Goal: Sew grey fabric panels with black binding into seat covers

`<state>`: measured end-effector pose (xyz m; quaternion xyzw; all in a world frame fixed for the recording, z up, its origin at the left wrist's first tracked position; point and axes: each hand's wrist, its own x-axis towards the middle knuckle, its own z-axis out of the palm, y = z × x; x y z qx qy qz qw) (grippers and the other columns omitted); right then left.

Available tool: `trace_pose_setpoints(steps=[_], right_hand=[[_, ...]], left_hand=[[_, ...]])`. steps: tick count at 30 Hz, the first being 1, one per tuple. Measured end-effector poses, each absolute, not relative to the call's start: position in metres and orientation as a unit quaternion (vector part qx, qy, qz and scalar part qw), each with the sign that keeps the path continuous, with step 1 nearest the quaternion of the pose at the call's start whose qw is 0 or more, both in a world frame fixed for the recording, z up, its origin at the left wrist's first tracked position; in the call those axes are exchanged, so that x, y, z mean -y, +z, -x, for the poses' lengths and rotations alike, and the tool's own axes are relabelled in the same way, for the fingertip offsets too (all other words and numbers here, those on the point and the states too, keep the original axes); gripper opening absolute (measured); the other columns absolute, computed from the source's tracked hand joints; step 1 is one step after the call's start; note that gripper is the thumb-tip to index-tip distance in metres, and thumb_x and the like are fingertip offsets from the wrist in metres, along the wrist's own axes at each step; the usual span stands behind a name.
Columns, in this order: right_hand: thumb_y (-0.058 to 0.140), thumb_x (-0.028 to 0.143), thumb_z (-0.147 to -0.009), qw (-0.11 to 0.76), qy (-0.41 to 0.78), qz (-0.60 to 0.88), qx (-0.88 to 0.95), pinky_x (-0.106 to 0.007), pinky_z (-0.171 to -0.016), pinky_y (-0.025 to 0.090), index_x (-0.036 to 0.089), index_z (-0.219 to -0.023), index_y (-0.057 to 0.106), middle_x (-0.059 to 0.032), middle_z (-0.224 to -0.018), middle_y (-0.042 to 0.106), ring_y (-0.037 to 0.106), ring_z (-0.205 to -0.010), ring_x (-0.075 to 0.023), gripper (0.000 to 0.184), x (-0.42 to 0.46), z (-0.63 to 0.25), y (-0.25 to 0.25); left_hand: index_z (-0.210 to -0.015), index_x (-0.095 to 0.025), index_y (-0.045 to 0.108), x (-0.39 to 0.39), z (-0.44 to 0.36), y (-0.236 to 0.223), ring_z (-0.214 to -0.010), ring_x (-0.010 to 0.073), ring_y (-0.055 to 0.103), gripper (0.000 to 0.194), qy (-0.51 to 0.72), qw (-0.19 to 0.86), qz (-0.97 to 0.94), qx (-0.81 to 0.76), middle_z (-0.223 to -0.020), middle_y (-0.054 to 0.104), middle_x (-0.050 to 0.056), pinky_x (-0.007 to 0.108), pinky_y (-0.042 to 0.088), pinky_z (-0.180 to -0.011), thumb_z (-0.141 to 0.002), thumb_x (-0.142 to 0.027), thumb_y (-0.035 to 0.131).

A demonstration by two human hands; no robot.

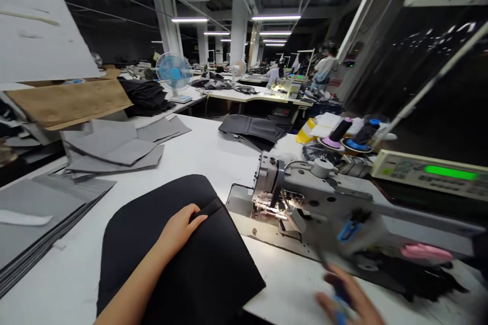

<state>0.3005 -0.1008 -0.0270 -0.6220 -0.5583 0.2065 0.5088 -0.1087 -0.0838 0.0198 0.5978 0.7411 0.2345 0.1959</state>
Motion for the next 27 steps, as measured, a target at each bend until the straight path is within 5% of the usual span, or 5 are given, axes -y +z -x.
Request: trace_pose_setpoints(steps=[3,7,18,27], right_hand=[[0.079,0.040,-0.067,0.307,0.396,0.533,0.682,-0.043,-0.092,0.056,0.028,-0.120,0.070,-0.0076,-0.122,0.068,0.065,-0.110,-0.0305,0.055,0.086,-0.244,-0.011],[0.073,0.031,-0.072,0.210,0.433,0.470,0.740,-0.042,-0.104,0.045,0.026,-0.128,0.063,-0.0065,-0.126,0.064,0.056,-0.119,-0.0293,0.058,0.066,-0.181,0.021],[0.079,0.027,-0.074,0.216,0.379,0.456,0.775,-0.025,-0.074,0.041,0.025,-0.089,0.063,0.0035,-0.086,0.061,0.057,-0.083,-0.0171,0.021,0.064,-0.167,0.039],[0.077,0.027,-0.078,0.270,0.354,0.459,0.769,-0.024,-0.065,0.039,0.022,-0.078,0.061,0.0054,-0.069,0.056,0.054,-0.067,-0.0144,0.017,0.063,-0.170,0.021]], left_hand=[[-0.088,-0.024,0.058,0.102,0.103,0.033,-0.086,0.0224,0.064,0.032,0.266,0.198,-0.592,-0.735,-0.090,0.067,0.001,0.032,0.046,-0.077,-0.093,-0.054,0.048],[-0.089,-0.025,0.059,0.121,0.102,0.038,-0.084,0.0227,0.063,0.035,0.301,0.192,-0.583,-0.730,-0.088,0.067,0.002,0.032,0.047,-0.076,-0.090,-0.059,0.051],[-0.086,-0.025,0.060,0.131,0.099,0.035,-0.076,0.0209,0.063,0.038,0.319,0.206,-0.572,-0.727,-0.083,0.067,0.000,0.029,0.046,-0.068,-0.088,-0.062,0.053],[-0.083,-0.024,0.058,0.129,0.101,0.034,-0.077,0.0207,0.062,0.038,0.316,0.223,-0.591,-0.708,-0.082,0.065,0.000,0.030,0.048,-0.071,-0.090,-0.061,0.052]])
